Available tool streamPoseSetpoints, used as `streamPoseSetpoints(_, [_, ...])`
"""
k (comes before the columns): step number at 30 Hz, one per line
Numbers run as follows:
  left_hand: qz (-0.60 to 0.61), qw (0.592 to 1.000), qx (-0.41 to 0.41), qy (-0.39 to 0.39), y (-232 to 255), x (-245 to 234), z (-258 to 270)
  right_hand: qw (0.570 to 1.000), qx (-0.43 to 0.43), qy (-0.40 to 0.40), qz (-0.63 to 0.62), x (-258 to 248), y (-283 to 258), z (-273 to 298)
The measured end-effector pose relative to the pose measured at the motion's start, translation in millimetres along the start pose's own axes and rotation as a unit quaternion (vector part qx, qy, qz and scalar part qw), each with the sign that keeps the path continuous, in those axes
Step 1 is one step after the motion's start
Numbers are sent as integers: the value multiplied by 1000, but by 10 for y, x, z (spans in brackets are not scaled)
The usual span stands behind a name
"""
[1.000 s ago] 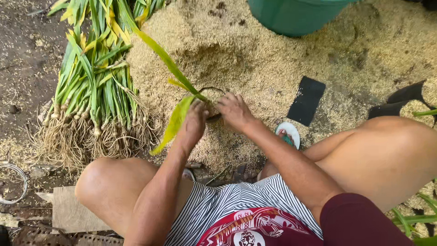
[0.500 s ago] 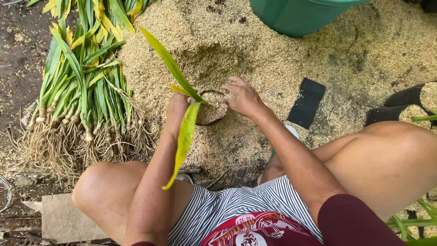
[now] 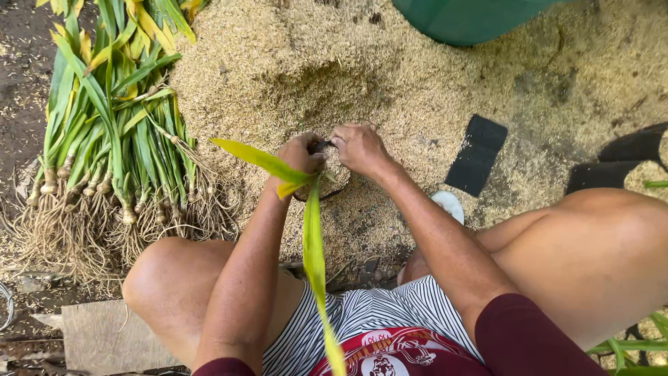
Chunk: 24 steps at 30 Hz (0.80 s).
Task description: The person pots plants by hand, picking up small plants from a pile, placing them into small black planting bags, and filling the bags with organic soil from a pile on the ground.
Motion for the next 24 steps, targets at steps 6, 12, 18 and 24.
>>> streamPoseSetpoints(6, [-146, 988, 21, 49, 316, -141, 219, 999, -29, 9, 35, 149, 56, -80])
streamPoseSetpoints(12, [-192, 979, 44, 57, 56, 7, -118, 999, 30, -17, 25, -109, -110, 55])
streamPoseSetpoints(18, [-156, 987, -34, 15, 95, -204, 247, 992, 55, -69, 88, -230, -258, 423])
streamPoseSetpoints(24, [-120, 993, -17, 0, 102, -192, 282, 993, 35, -40, 102, -247, -225, 339])
Point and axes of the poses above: each hand's wrist, its own z-axis away from the middle knuckle, its own x-axis out of the palm, y = z × x, the point moved 8 cm from there along -z, towards the middle knuckle, and after that the axes turned 1 degree about x, right-handed, at the moved point
